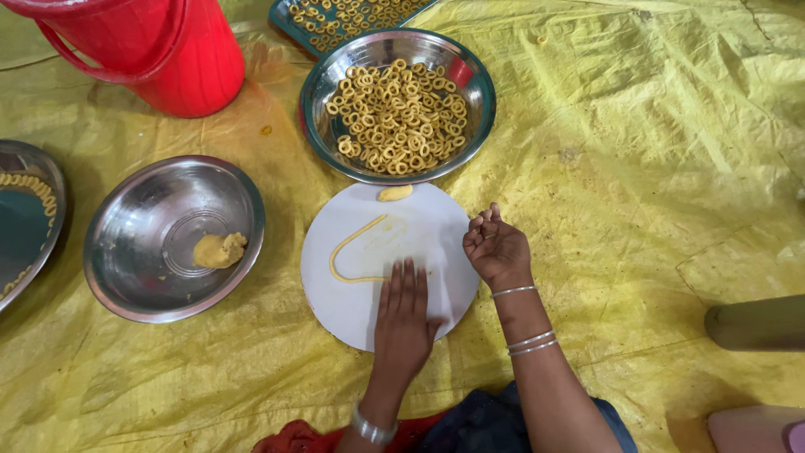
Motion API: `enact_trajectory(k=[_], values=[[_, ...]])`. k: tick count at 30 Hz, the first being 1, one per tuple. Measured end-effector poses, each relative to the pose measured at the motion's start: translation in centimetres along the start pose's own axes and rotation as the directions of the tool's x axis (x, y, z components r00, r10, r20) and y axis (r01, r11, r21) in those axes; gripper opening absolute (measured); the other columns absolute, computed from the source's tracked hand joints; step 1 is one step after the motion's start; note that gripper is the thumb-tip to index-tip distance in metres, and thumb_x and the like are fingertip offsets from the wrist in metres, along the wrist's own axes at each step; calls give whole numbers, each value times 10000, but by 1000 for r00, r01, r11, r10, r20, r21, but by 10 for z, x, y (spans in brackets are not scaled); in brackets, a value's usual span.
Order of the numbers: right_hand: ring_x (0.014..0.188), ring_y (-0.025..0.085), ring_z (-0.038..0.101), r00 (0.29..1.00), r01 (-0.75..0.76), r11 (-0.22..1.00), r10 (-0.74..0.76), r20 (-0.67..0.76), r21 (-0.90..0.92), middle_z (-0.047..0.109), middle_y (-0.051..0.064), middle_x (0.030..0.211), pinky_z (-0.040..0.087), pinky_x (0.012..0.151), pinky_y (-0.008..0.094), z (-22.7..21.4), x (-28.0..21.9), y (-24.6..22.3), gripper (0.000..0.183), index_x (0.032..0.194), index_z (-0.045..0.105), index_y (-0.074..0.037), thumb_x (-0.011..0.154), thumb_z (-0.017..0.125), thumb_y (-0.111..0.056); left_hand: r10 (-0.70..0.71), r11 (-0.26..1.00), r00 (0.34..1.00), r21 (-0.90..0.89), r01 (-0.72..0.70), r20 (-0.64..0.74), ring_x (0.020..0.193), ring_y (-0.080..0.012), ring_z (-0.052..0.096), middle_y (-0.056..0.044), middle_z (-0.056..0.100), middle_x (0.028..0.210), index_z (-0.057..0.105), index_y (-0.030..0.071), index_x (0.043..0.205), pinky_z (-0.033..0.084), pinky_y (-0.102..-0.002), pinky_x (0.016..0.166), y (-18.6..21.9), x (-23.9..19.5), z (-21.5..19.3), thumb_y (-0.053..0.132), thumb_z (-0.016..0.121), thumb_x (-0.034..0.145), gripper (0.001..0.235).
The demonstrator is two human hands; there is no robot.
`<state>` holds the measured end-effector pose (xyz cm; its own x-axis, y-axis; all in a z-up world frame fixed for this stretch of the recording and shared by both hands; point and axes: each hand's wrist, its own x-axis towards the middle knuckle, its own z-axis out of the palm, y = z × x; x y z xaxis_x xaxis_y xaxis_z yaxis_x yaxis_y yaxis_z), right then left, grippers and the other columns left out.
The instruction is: The person rolls small pieces of yellow dough into thin ropes on a white circular board and then joins the ends to form rings. The finished rings are placed into a nearby metal bowl.
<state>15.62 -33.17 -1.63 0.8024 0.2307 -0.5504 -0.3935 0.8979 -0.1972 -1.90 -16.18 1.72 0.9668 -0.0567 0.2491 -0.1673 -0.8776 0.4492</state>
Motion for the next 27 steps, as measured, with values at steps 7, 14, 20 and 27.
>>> enact_trajectory(k=[7,14,20,27], values=[[782,176,653,999,34,999,-34,-7,-29,649,-3,886,514,683,303,0,2,-4,331,1145,642,-175,932,476,17,39,994,995,104,-29,-89,1564,-393,159,-292,208,1647,338,-8,1559,139,-491,1262,-10,109,24,550,649,884,929],[792,167,662,1000,22,1000,-22,-8,8,659,-17,894,522,700,296,-5,2,-12,352,1129,645,-178,925,474,53,21,993,998,120,-12,-67,1567,-395,140,-276,193,1663,326,35,1581,134,-509,1251,-15,91,44,645,571,908,941],[789,168,664,999,47,999,-47,12,10,666,-13,887,522,691,296,1,1,-13,322,1130,656,-161,931,494,34,20,986,998,169,-10,-52,1554,-410,125,-280,169,1658,325,60,1579,134,-525,1240,-18,99,45,662,557,896,939],[793,176,663,999,39,999,-39,-28,26,673,-15,881,528,702,300,-2,0,-15,365,1126,660,-166,913,476,66,83,993,995,85,-78,-63,1550,-404,168,-284,220,1650,324,38,1591,135,-512,1249,-15,94,30,573,549,947,867]])
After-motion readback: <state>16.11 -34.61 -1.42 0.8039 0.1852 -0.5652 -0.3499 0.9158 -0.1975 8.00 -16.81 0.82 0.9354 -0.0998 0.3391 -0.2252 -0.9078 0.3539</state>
